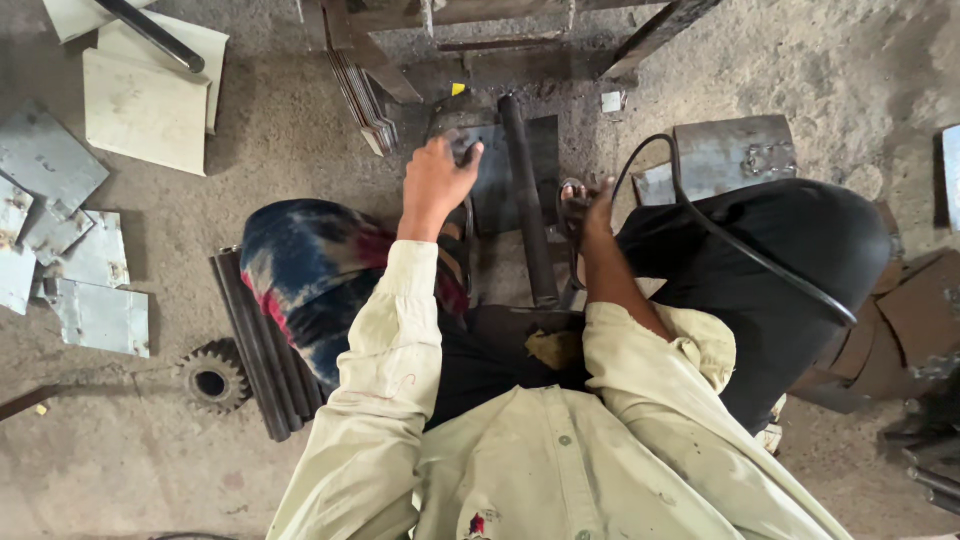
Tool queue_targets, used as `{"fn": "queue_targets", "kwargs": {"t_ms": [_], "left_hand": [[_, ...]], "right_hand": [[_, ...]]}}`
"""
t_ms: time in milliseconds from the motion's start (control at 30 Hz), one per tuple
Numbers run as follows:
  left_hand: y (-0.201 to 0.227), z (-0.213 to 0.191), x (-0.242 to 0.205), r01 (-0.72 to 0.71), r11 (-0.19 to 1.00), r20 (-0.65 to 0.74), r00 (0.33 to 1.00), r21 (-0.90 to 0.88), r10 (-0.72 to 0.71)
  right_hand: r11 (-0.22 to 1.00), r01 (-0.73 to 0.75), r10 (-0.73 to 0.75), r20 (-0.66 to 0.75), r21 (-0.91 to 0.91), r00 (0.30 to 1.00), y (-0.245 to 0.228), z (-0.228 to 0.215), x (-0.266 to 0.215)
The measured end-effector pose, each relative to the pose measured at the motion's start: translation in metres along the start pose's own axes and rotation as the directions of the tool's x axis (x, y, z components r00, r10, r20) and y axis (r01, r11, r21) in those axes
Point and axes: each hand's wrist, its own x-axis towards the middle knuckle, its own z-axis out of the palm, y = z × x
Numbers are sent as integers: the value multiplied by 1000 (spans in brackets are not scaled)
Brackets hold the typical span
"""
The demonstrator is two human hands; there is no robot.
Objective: The person welds a metal pipe to a metal plate using a handheld welding torch. They pick up a pipe, position it on a plate, and weld the joint, creating sparks. The person repeats this process with multiple pipes and plates, occasionally adjusting the position of the metal pieces.
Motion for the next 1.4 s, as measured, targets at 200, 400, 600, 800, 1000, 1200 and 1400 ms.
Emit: {"fn": "queue_targets", "kwargs": {"t_ms": [200,400,600,800,1000,1200,1400], "left_hand": [[-11,2,4,34,999,-4,999,12,-34],[-10,1,5,133,991,29,991,16,-133],[-10,3,9,103,994,22,994,27,-104],[-9,13,10,222,975,92,970,25,-223],[-51,86,20,189,980,76,978,58,-193],[-42,191,-40,311,943,587,788,-116,-188],[-12,216,-52,474,582,573,819,-661,-15]], "right_hand": [[978,204,-206,-65,-35,976,-36,-9,6],[958,257,-277,-167,-130,946,-54,-16,5],[884,453,-468,-197,-119,861,-53,-7,6],[897,314,-382,-186,-310,905,-31,-9,13],[795,322,-312,108,-513,944,8,1,-1],[794,327,-359,40,-513,933,-5,9,-27],[461,368,-519,91,-808,850,-10,27,-46]]}}
